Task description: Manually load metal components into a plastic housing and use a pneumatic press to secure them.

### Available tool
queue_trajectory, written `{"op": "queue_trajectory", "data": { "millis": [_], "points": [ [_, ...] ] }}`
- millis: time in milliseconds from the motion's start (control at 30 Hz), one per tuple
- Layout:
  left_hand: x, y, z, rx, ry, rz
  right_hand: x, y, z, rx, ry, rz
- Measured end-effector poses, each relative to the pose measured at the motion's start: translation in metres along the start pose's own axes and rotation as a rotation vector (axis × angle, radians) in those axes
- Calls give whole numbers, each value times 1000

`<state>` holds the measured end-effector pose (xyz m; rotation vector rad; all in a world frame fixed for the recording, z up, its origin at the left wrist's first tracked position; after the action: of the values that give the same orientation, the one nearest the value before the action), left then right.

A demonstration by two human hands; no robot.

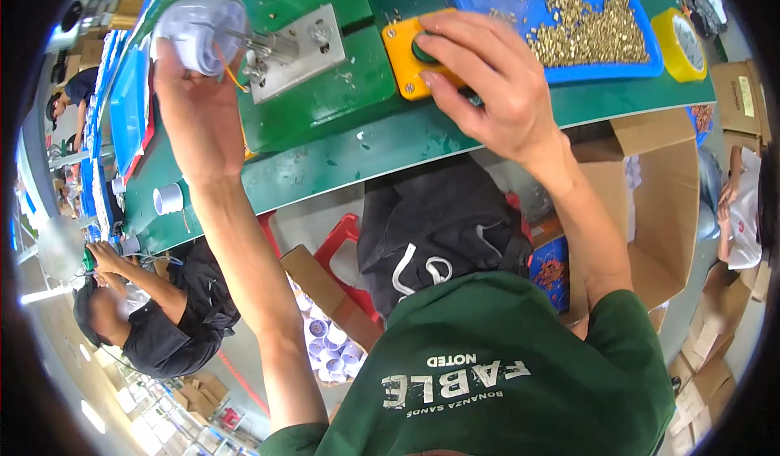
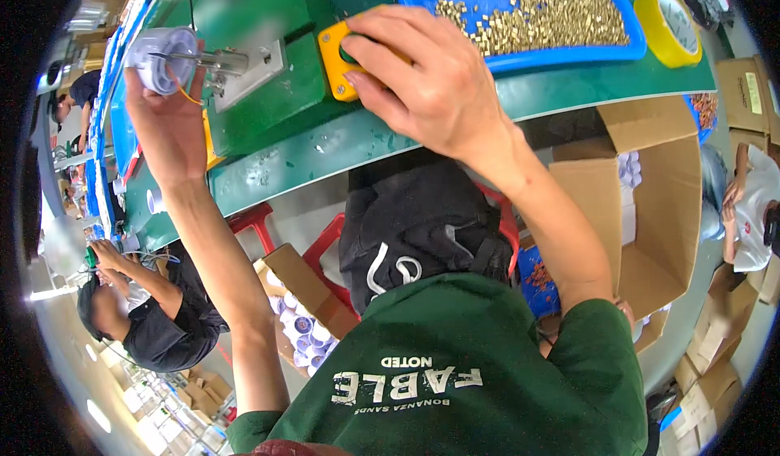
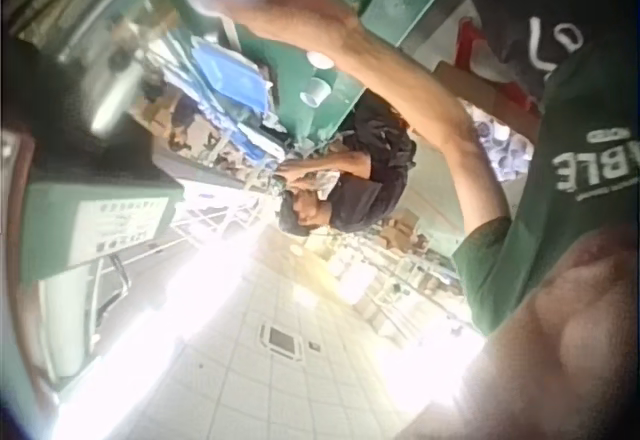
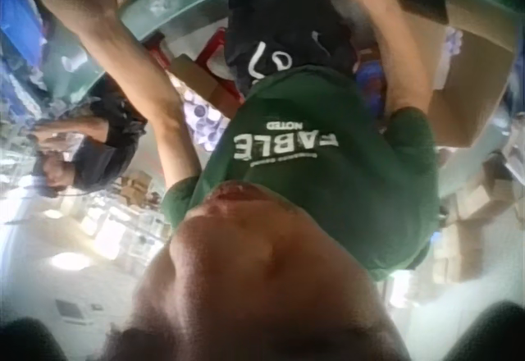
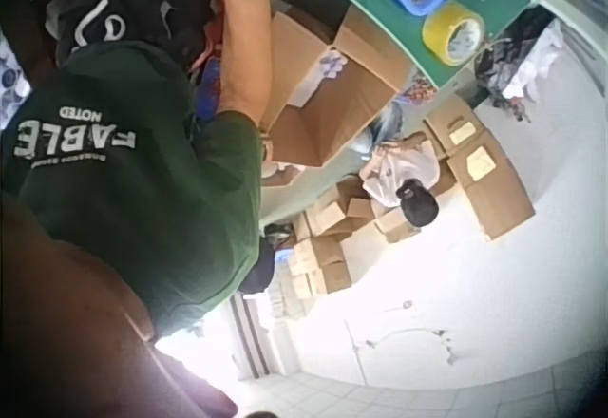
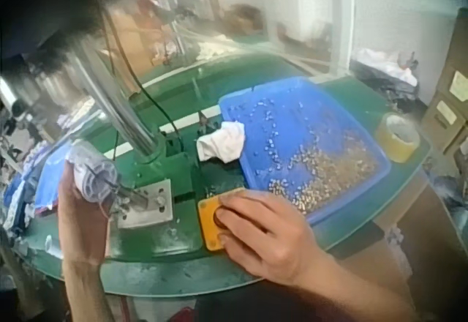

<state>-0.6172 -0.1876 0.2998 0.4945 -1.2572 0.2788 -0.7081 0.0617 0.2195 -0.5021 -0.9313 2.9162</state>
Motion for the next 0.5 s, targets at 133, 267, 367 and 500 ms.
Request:
{"op": "queue_trajectory", "data": {
  "millis": [133, 267, 367, 500],
  "points": [
    [3, 5, 1, 10, 6, 77, -1, -1, -1, -25, 12, 31],
    [1, 1, 5, -2, 233, 101, 21, 22, 12, 497, -530, -136],
    [11, -48, -11, 536, 607, 1120, -13, -9, 0, 38, -13, -75],
    [-11, -130, -69, 699, 750, 1072, -13, -4, -15, 35, 42, -27]
  ]
}}
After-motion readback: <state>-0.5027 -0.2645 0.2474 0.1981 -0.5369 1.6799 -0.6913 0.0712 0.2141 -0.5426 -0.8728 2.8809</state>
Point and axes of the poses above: each hand's wrist, its own z-axis towards the middle knuckle, its own y-axis out of the palm, x = y × z, the point moved 1 cm from there along z, towards the middle knuckle, and after that the axes turned 9 degrees about -x, right-handed, at the moved point
